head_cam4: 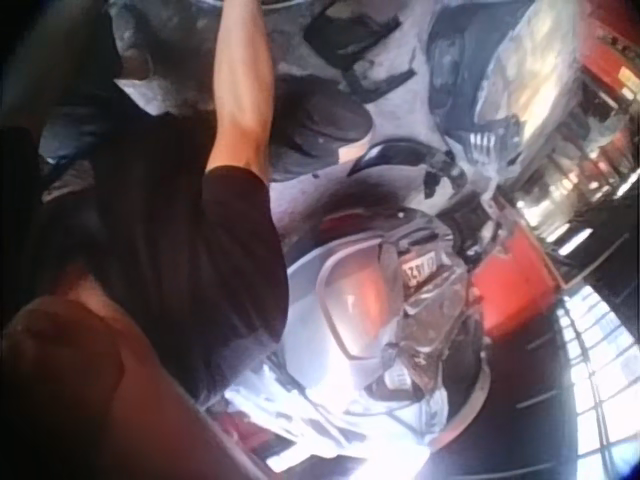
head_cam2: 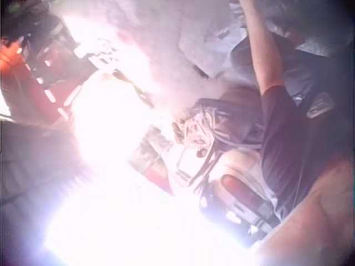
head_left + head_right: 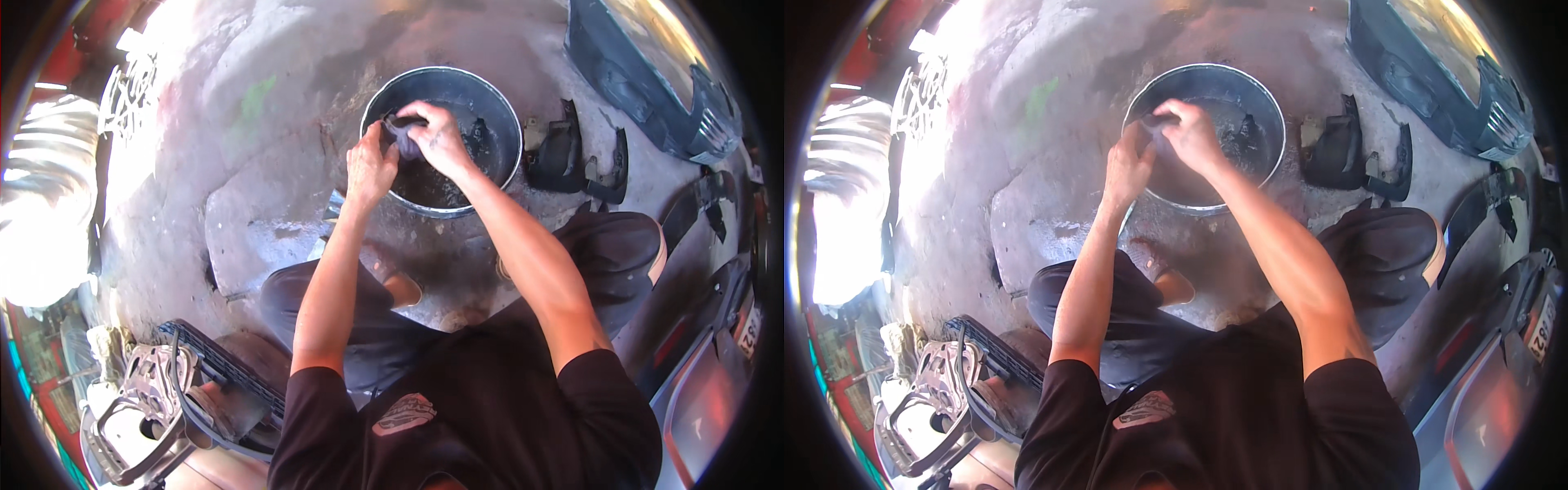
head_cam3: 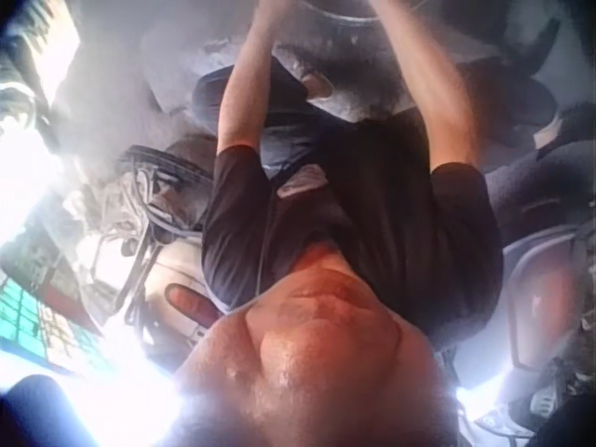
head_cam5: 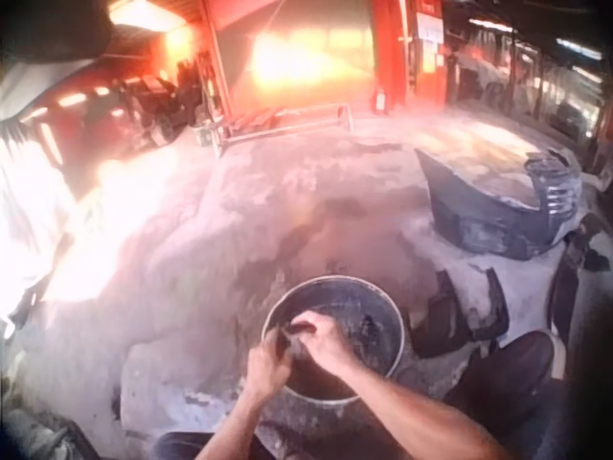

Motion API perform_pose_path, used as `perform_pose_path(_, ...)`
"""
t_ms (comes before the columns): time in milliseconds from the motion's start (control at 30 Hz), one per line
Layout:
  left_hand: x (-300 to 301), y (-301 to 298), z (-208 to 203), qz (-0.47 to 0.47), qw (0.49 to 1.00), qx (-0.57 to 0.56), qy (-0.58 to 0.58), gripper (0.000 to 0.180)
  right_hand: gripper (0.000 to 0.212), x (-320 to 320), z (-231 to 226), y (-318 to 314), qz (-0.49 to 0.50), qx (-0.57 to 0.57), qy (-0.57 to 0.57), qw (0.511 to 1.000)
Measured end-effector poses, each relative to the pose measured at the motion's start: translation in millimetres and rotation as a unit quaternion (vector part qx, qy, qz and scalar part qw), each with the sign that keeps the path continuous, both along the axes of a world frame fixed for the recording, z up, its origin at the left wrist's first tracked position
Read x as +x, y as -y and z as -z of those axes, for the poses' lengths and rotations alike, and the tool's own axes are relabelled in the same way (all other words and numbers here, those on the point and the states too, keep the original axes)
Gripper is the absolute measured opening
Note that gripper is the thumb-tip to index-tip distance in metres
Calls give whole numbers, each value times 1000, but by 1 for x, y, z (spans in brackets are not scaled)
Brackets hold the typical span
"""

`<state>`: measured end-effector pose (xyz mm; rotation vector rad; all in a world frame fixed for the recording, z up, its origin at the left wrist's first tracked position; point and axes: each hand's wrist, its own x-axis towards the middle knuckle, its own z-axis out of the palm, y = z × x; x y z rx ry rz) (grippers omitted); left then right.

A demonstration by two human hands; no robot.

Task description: The person cleans various black plastic car parts, including a bumper and trim pieces, using a bucket of water and a cloth. They scrub the parts, rinse them, and place them on a wooden rack to dry.

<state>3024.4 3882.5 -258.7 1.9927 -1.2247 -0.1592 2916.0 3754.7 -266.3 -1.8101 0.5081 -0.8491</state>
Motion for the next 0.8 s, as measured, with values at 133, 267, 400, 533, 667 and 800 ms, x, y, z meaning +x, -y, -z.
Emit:
perform_pose_path(133, -8, 7, -10, -11, 997, 45, -57, 40, 28, 24, 0, 0, 91, -80, -5, 993)
perform_pose_path(267, -1, 3, 4, -26, 1000, 7, 3, 45, 23, -4, 13, 12, -16, -25, -198, 980)
perform_pose_path(400, -15, 18, -30, 19, 997, 53, 48, 45, 29, -63, 36, 67, -15, -147, -197, 969)
perform_pose_path(533, -35, 31, -19, 116, 975, -34, -185, 59, 30, -90, -12, 54, -5, 302, -132, 944)
perform_pose_path(667, -21, 59, -11, 256, 898, 61, -352, 46, 32, -113, -3, 52, 100, 217, -82, 967)
perform_pose_path(800, 0, 47, -25, 164, 881, -39, -442, 35, 35, -127, -22, 36, 184, 73, -59, 978)
